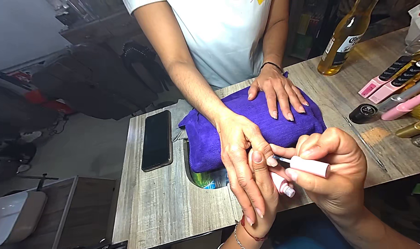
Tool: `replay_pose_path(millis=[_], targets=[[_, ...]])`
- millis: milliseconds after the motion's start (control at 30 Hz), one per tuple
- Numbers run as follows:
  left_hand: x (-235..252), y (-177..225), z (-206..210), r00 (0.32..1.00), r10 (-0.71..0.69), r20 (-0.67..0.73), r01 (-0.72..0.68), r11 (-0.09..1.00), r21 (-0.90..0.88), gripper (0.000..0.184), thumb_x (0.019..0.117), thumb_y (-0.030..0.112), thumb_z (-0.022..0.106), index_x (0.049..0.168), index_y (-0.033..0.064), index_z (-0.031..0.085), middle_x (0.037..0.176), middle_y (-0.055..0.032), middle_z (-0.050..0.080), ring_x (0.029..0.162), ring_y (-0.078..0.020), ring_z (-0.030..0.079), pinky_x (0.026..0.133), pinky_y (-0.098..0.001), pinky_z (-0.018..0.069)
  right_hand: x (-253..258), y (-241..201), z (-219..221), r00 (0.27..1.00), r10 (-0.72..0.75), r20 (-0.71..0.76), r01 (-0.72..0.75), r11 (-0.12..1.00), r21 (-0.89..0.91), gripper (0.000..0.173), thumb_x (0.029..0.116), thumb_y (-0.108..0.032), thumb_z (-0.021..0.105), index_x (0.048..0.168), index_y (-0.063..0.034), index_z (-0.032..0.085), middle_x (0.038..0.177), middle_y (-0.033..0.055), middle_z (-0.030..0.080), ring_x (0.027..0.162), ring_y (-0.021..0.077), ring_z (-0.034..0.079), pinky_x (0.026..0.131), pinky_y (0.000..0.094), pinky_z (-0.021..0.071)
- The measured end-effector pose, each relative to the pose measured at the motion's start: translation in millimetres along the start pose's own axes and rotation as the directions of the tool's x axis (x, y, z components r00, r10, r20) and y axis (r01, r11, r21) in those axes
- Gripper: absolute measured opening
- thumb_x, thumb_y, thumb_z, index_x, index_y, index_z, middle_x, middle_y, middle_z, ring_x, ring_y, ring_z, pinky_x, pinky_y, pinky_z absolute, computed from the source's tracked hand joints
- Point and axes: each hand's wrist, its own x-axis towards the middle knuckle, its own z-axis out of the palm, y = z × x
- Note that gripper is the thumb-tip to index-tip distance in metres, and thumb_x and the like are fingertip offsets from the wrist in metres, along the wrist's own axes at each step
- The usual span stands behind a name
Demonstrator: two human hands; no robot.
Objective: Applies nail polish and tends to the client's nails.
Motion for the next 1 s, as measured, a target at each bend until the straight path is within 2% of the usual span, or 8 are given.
replay_pose_path(millis=[133,233,300,433,567,733,867,1000], targets=[[-1,-1,-1,0.999,0.034,-0.034,-0.033,0.998,0.047,0.035,0.1106,0.035,0.042,0.091,0.0166,0.066,0.067,0.0058,0.061,0.057,0.0007,0.060,0.051,-0.0149,0.0513,-3,0,0,0.999,0.018,0.032,-0.017,1.000,-0.006,0.035,0.0673,0.008,0.077,0.092,-0.0128,0.064,0.081,-0.0052,0.065,0.079,0.0069,0.070,0.091,0.0375,0.0642],[0,0,-1,1.000,0.027,0.002,-0.027,0.999,-0.038,0.036,0.1107,0.034,0.042,0.088,0.0158,0.064,0.063,0.0054,0.059,0.053,-0.0005,0.060,0.050,-0.0164,0.0524,-3,-1,-3,0.999,0.011,0.046,-0.013,0.999,0.045,0.032,0.0680,0.006,0.076,0.091,-0.0125,0.064,0.078,-0.0052,0.063,0.078,0.0073,0.069,0.096,0.0425,0.0622],[0,1,-1,0.999,-0.010,0.039,0.014,0.996,-0.089,0.039,0.1112,0.035,0.040,0.089,0.0137,0.064,0.060,0.0029,0.061,0.049,-0.0029,0.061,0.046,-0.0184,0.0535,-2,-1,-3,1.000,0.016,0.009,-0.017,0.996,0.091,0.033,0.0693,0.007,0.076,0.093,-0.0126,0.065,0.078,-0.0049,0.062,0.077,0.0078,0.069,0.093,0.0413,0.0635],[0,1,-1,0.998,-0.030,0.053,0.034,0.996,-0.076,0.041,0.1113,0.037,0.038,0.093,0.0140,0.067,0.065,0.0036,0.062,0.052,-0.0014,0.061,0.047,-0.0173,0.0529,-1,2,2,0.999,0.040,-0.034,-0.037,0.995,0.088,0.034,0.0705,0.009,0.076,0.095,-0.0118,0.065,0.082,-0.0041,0.063,0.077,0.0067,0.069,0.087,0.0344,0.0649],[0,0,-1,1.000,0.000,0.009,0.000,0.999,-0.039,0.038,0.1107,0.035,0.042,0.088,0.0160,0.065,0.063,0.0053,0.060,0.052,-0.0004,0.059,0.048,-0.0164,0.0517,-4,-1,-4,0.998,0.034,0.045,-0.037,0.996,0.076,0.032,0.0683,0.006,0.076,0.092,-0.0127,0.064,0.079,-0.0051,0.064,0.079,0.0073,0.069,0.096,0.0417,0.0620],[0,2,-2,0.994,-0.064,0.089,0.077,0.986,-0.151,0.041,0.1115,0.037,0.037,0.090,0.0129,0.062,0.061,0.0023,0.062,0.049,-0.0040,0.062,0.046,-0.0193,0.0546,-21,-17,-19,0.983,-0.093,0.160,0.123,0.974,-0.189,0.024,0.0756,-0.007,0.075,0.092,-0.0148,0.059,0.073,-0.0070,0.056,0.072,0.0026,0.062,0.102,0.0457,0.0586],[-2,4,-2,0.990,-0.086,0.110,0.104,0.981,-0.167,0.041,0.1110,0.039,0.037,0.091,0.0127,0.061,0.061,0.0016,0.061,0.048,-0.0041,0.062,0.045,-0.0185,0.0538,-33,-23,-19,0.961,-0.164,0.221,0.238,0.898,-0.370,0.019,0.0797,-0.008,0.072,0.085,-0.0123,0.054,0.069,-0.0046,0.051,0.068,0.0020,0.057,0.104,0.0446,0.0561],[-3,6,-5,0.990,-0.027,0.137,0.045,0.990,-0.131,0.035,0.1114,0.035,0.039,0.096,0.0147,0.063,0.067,0.0049,0.063,0.057,-0.0007,0.063,0.055,-0.0155,0.0545,-33,-11,-14,0.951,-0.199,0.236,0.294,0.815,-0.499,0.020,0.0777,-0.006,0.074,0.080,-0.0096,0.054,0.067,-0.0023,0.055,0.066,0.0048,0.060,0.099,0.0403,0.0582]])
